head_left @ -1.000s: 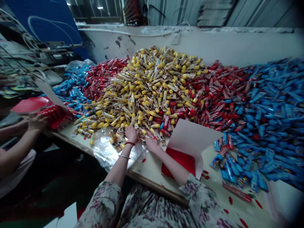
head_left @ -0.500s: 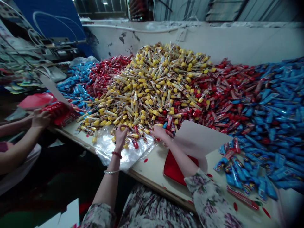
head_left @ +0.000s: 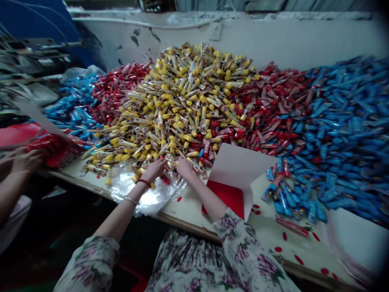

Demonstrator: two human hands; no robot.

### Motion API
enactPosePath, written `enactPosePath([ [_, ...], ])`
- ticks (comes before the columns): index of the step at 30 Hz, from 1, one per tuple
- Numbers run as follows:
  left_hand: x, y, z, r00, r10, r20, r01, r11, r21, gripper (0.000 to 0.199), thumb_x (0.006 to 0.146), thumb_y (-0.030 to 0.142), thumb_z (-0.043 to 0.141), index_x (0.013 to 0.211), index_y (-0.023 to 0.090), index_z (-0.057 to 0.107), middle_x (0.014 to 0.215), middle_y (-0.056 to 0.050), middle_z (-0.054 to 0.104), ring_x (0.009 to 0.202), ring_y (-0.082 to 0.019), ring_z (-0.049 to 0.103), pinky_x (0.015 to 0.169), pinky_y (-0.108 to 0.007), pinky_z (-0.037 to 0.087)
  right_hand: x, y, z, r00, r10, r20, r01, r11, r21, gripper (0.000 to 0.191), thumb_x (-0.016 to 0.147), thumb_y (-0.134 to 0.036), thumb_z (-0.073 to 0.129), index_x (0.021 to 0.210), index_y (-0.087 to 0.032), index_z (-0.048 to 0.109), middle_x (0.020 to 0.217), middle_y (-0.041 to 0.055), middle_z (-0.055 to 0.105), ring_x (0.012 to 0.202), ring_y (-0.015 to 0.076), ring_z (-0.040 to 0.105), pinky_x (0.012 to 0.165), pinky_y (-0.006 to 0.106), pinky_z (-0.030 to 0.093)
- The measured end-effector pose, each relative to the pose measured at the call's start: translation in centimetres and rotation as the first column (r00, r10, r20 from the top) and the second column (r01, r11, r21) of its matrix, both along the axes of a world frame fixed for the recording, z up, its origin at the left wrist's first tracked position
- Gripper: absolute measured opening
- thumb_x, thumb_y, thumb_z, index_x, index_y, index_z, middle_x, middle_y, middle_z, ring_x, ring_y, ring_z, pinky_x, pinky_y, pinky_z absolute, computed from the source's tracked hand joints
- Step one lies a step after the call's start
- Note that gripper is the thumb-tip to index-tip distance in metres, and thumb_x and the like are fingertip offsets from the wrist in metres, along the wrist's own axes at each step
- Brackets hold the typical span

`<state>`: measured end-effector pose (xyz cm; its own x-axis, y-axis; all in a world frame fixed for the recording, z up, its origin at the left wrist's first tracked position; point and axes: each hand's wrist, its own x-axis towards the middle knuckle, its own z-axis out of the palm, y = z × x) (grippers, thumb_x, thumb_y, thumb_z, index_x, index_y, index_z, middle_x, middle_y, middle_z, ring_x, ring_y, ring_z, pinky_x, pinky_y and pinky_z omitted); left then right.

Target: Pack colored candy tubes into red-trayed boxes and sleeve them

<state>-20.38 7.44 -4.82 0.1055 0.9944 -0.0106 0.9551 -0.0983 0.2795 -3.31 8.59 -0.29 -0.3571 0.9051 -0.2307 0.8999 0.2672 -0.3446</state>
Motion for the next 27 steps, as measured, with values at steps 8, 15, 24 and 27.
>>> enactPosePath([
  [8,0.2,-4.7,6.1,0.628,0.22,0.746,-0.438,0.892,0.106,0.05,0.074,0.049,0.063,0.11,0.015,0.062,0.074,-0.003,0.067,0.061,-0.015,0.062,0.053,-0.022,0.046,14.1,-11.2,2.8,0.747,-0.107,-0.657,0.023,0.991,-0.135,0.033,0.085,-0.046,0.056,0.107,-0.022,0.054,0.077,-0.002,0.064,0.068,0.0141,0.059,0.063,0.023,0.043],
  [15,12.8,-8.6,4.9,0.493,0.087,0.866,-0.077,0.995,-0.056,0.042,0.073,0.049,0.068,0.099,0.015,0.064,0.079,-0.005,0.069,0.063,-0.017,0.065,0.053,-0.026,0.051,26.6,-14.3,-0.5,0.707,-0.405,-0.58,0.444,0.892,-0.083,0.033,0.084,-0.047,0.054,0.099,-0.019,0.065,0.088,0.0045,0.068,0.071,0.0167,0.061,0.064,0.027,0.047],
  [24,17.3,-6.1,-1.2,0.856,-0.384,0.347,0.211,0.871,0.443,0.028,0.092,0.025,0.047,0.118,0.019,0.055,0.109,-0.011,0.066,0.099,-0.02,0.063,0.083,-0.037,0.055,24.7,-10.9,-0.5,0.952,-0.147,-0.268,0.222,0.935,0.275,0.03,0.091,-0.027,0.045,0.117,-0.024,0.061,0.109,0.0052,0.068,0.095,0.0193,0.064,0.082,0.031,0.05],
  [27,16.5,-6.0,-1.4,0.856,-0.424,0.295,0.261,0.848,0.461,0.03,0.093,0.023,0.046,0.122,0.021,0.053,0.116,-0.011,0.063,0.106,-0.02,0.061,0.087,-0.037,0.054,24.0,-10.0,-1.0,0.978,-0.095,-0.187,0.145,0.951,0.273,0.027,0.092,-0.024,0.047,0.115,-0.025,0.061,0.11,0.0031,0.068,0.095,0.0176,0.064,0.081,0.028,0.049],
])
